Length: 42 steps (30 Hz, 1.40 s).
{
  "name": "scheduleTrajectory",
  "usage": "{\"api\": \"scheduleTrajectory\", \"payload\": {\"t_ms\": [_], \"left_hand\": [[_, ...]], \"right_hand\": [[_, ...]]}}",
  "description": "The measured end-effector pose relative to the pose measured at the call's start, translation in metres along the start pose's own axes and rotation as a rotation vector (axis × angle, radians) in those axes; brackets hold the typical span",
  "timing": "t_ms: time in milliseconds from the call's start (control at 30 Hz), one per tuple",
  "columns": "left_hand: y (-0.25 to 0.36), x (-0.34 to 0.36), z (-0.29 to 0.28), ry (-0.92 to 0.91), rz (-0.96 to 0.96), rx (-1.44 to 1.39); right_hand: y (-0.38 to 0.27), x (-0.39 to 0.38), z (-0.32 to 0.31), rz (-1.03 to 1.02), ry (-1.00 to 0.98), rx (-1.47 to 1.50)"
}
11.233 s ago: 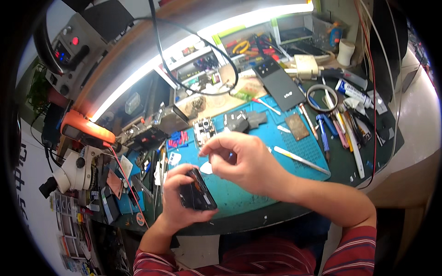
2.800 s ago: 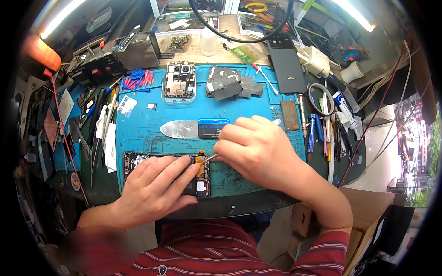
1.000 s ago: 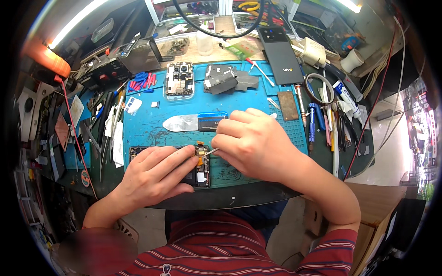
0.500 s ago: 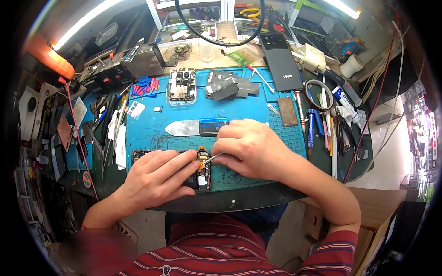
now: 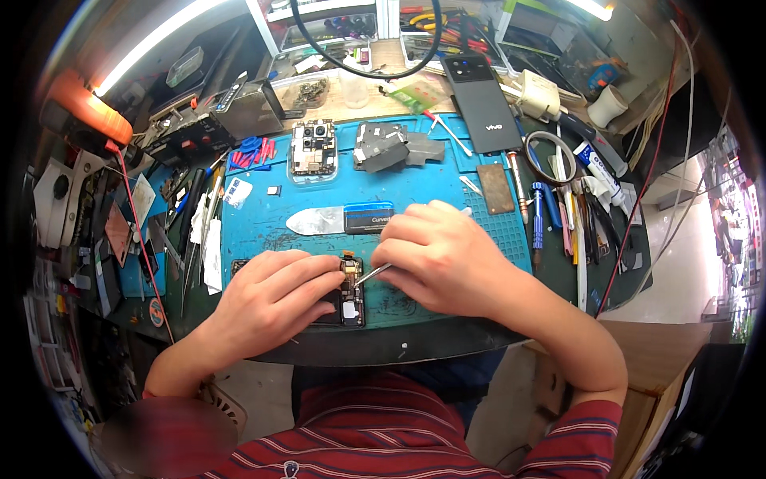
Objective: The person cleans the smartphone screen with a wipe, then uses a prying tool to open the back cover. They remove the battery and use a screwdriver to unscrew internal components. The person continues to disassemble the phone, handling the motherboard and other parts.
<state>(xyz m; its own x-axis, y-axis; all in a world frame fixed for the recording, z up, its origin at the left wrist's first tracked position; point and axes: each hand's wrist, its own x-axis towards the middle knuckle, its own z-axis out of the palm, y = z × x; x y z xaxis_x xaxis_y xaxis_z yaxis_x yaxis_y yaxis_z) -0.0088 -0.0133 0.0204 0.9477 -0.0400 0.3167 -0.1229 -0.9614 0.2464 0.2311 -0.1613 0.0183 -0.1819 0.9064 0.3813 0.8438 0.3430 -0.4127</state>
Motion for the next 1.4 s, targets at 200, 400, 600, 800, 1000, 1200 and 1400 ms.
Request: {"api": "scheduleTrajectory", "payload": {"t_ms": [200,400,600,800,1000,1200,1400], "left_hand": [[-0.004,-0.003,-0.01,-0.082,0.09,0.108],[0.008,0.01,-0.015,-0.124,0.095,0.163],[0.008,0.007,-0.008,-0.07,0.099,0.18],[0.003,-0.001,-0.006,-0.046,0.118,0.146],[0.007,0.0,-0.01,-0.069,0.081,0.101],[0.004,-0.003,-0.011,-0.028,0.08,0.082],[-0.003,-0.007,-0.002,-0.003,0.055,0.077]], "right_hand": [[-0.02,-0.028,-0.007,0.237,0.209,-0.191],[-0.031,-0.065,-0.01,0.323,0.336,-0.473],[-0.016,-0.125,-0.052,0.693,0.609,-0.575],[-0.003,-0.142,-0.079,0.78,0.556,-0.588],[0.005,-0.104,-0.064,0.908,0.332,-0.508],[0.01,-0.091,-0.055,0.893,0.23,-0.576],[-0.043,-0.06,-0.071,0.777,0.638,0.034]]}}
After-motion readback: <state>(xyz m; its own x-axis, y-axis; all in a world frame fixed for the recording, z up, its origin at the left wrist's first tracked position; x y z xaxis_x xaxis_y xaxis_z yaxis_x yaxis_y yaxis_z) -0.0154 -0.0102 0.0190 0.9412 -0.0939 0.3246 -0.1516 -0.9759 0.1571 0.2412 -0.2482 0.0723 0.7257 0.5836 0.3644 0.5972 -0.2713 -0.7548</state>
